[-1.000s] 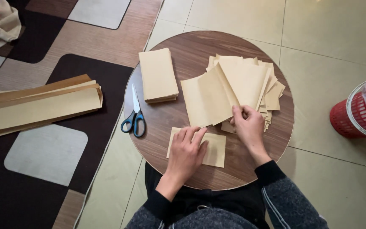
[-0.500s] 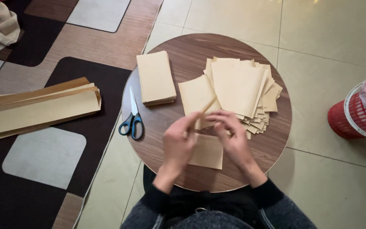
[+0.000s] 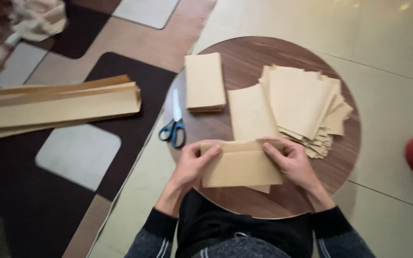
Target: Folding brown paper sheets into bags and stacking them on a table
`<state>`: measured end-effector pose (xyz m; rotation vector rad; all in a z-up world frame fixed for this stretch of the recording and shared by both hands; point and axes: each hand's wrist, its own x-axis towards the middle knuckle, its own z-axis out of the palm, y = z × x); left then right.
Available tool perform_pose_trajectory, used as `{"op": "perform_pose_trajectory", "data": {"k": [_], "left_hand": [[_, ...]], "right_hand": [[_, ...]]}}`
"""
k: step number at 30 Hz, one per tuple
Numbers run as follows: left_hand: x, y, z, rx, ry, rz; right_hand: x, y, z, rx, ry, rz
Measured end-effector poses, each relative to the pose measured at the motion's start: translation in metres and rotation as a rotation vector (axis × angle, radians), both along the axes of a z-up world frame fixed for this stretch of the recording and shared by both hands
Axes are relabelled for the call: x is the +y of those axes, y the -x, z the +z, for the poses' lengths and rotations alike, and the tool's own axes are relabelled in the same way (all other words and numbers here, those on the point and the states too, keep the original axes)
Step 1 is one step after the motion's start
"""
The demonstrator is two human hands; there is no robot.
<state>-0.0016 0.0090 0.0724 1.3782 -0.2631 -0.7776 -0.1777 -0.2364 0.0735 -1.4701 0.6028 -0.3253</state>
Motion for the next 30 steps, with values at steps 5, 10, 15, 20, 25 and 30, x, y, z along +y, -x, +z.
{"op": "perform_pose_trajectory", "data": {"k": [5,10,15,20,25,30], "left_hand": [[0.005,-0.006,0.016,-0.134,0.034,-0.111],[0.003,-0.019,-0.025,0.002,0.035,-0.153],[0.009,-0.016,-0.001,-0.132,-0.007,-0.210],[0.019,-0.009,-0.011,-0.170,-0.001,-0.230],[0.028,0.004,-0.020,-0.115,-0.001,-0.207],[0.029,0.022,-0.032,0.099,0.013,-0.217]], "right_hand": [[0.000,0.002,0.009,0.017,-0.022,0.104],[-0.019,0.015,-0.016,0.042,-0.002,0.296],[-0.004,0.023,0.006,0.071,-0.011,0.211],[0.006,0.040,0.007,0.094,-0.024,0.163],[0.036,0.050,0.043,0.132,0.118,0.126],[0.029,0.054,0.028,0.174,0.117,0.111]]}}
